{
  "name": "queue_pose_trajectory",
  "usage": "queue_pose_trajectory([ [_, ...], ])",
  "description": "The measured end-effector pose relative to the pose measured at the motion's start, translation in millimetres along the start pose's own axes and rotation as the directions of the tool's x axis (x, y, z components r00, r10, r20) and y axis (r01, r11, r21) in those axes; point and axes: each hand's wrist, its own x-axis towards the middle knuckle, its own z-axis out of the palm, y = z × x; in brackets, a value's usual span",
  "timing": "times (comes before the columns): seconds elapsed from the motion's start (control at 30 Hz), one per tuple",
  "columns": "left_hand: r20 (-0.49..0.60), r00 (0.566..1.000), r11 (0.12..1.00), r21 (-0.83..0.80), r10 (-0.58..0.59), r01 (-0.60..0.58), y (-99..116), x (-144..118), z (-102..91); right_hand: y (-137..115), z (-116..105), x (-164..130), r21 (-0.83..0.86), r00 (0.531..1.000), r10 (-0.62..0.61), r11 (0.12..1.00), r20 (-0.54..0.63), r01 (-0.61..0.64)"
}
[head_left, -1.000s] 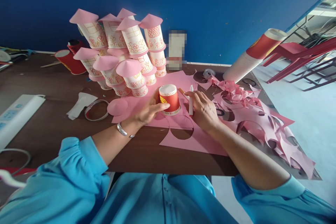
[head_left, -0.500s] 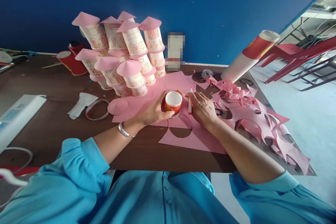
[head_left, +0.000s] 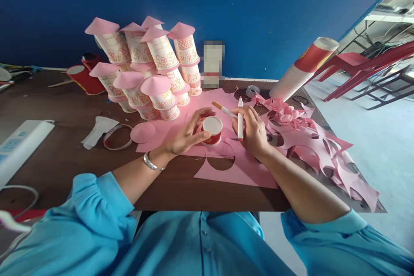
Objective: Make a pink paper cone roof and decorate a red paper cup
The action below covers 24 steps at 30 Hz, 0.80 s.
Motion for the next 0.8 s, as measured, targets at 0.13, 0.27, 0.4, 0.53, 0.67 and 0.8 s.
queue_pose_trajectory([
  [0.13, -0.201, 0.975, 0.995, -0.002, 0.094, -0.096, -3, 4, 1.4, -9, -5, 3, 0.037, 0.995, -0.087, 0.995, -0.049, 0.089],
  [0.27, -0.277, 0.933, 0.969, 0.152, 0.23, -0.194, -3, 4, 2.5, -19, -9, 4, 0.039, 0.97, -0.182, 0.981, -0.162, 0.191],
  [0.4, -0.272, 0.888, 0.903, 0.328, 0.37, -0.276, 5, 2, 4.0, -27, -8, -2, -0.004, 0.944, -0.288, 0.957, -0.161, 0.292],
  [0.53, -0.213, 0.908, 0.871, 0.423, 0.362, -0.248, 16, -1, 7.5, -29, -7, -8, 0.014, 0.928, -0.343, 0.937, -0.145, 0.349],
  [0.67, -0.233, 0.919, 0.899, 0.381, 0.318, -0.214, 25, -4, 12.4, -28, -7, -9, 0.001, 0.935, -0.333, 0.942, -0.125, 0.336],
  [0.8, -0.232, 0.919, 0.909, 0.35, 0.318, -0.226, 29, -6, 15.0, -30, -8, -7, 0.051, 0.923, -0.357, 0.929, -0.146, 0.367],
])
